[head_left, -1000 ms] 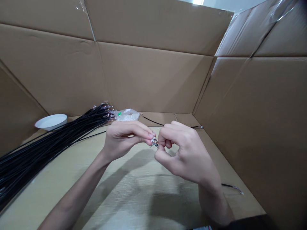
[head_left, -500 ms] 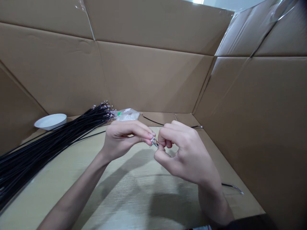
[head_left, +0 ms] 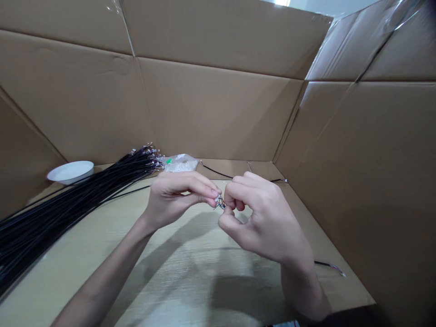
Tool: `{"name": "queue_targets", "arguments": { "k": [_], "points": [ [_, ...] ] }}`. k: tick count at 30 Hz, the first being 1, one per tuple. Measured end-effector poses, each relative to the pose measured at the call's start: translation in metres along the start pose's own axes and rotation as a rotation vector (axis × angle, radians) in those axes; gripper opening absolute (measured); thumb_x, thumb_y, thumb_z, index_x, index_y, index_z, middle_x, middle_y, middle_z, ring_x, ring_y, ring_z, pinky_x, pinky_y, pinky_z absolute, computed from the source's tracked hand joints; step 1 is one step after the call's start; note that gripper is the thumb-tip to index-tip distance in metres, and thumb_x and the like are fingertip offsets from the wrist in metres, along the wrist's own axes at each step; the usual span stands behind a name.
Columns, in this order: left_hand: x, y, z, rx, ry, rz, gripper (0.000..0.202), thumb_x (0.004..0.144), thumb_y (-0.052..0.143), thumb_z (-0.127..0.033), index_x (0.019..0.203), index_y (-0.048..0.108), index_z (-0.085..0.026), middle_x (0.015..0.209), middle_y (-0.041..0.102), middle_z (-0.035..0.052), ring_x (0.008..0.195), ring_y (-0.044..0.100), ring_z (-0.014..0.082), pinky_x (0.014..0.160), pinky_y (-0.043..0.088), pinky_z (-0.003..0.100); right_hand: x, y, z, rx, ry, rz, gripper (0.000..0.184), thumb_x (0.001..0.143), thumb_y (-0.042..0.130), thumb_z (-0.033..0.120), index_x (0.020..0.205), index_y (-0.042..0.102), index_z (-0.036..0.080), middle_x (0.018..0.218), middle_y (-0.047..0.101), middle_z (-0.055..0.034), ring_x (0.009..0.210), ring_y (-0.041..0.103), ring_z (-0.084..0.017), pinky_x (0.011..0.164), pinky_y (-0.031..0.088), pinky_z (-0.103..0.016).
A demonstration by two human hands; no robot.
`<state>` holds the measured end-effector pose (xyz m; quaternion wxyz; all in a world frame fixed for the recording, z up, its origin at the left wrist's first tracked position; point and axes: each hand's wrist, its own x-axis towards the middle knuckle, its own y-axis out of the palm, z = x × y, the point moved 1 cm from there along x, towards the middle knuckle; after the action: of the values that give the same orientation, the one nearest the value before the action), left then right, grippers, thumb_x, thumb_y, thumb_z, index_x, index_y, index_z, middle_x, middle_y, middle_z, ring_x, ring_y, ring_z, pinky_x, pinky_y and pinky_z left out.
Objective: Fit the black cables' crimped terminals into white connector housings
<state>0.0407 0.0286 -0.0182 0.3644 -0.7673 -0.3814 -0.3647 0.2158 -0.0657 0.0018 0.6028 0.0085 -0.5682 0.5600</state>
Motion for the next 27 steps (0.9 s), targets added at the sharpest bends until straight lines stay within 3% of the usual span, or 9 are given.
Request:
{"name": "queue_targets", "arguments": {
  "k": [10,15,20,27],
  "points": [
    [-0.001,0.0,0.0,-0.037,-0.034,-0.061,0.019,0.08,0.085,-0.006,0.087,0.084,-0.024,0.081,0.08,0.0021,0.078,0.078,0.0094,0.072,0.064,0.011,0.002,0.0,-0.001,0.008,0.012,-0.064,0.015,0.081,0.06,0.008,0.069,0.052,0.015,0.066,0.051,0.0032,0.066,0.044,-0.01,0.064,0.036,-0.027],
    [-0.002,0.006,0.005,-0.214,-0.164,-0.2,0.013,0.079,0.089,-0.014,0.082,0.082,-0.023,0.084,0.08,-0.0002,0.079,0.077,0.0087,0.072,0.065,0.011,0.003,0.0,-0.001,0.138,0.067,-0.122,0.015,0.091,0.065,0.01,0.078,0.061,0.015,0.074,0.06,0.0032,0.072,0.052,-0.009,0.067,0.042,-0.026],
    [-0.006,0.012,0.01,-0.349,-0.267,-0.276,0.015,0.079,0.09,-0.019,0.089,0.08,-0.025,0.091,0.08,-0.0008,0.083,0.077,0.0077,0.075,0.066,0.011,0.005,0.002,-0.003,0.294,0.146,-0.212,0.011,0.094,0.068,0.012,0.084,0.067,0.017,0.08,0.067,0.0031,0.075,0.059,-0.008,0.069,0.049,-0.022],
    [-0.008,0.01,0.004,-0.35,-0.408,-0.286,0.017,0.082,0.088,-0.021,0.096,0.084,-0.03,0.094,0.08,-0.0019,0.083,0.076,0.0058,0.075,0.063,0.006,0.005,0.005,-0.007,0.281,0.051,-0.329,0.009,0.092,0.071,0.008,0.086,0.071,0.015,0.081,0.071,0.0022,0.074,0.06,-0.007,0.071,0.05,-0.022]
  ]
}}
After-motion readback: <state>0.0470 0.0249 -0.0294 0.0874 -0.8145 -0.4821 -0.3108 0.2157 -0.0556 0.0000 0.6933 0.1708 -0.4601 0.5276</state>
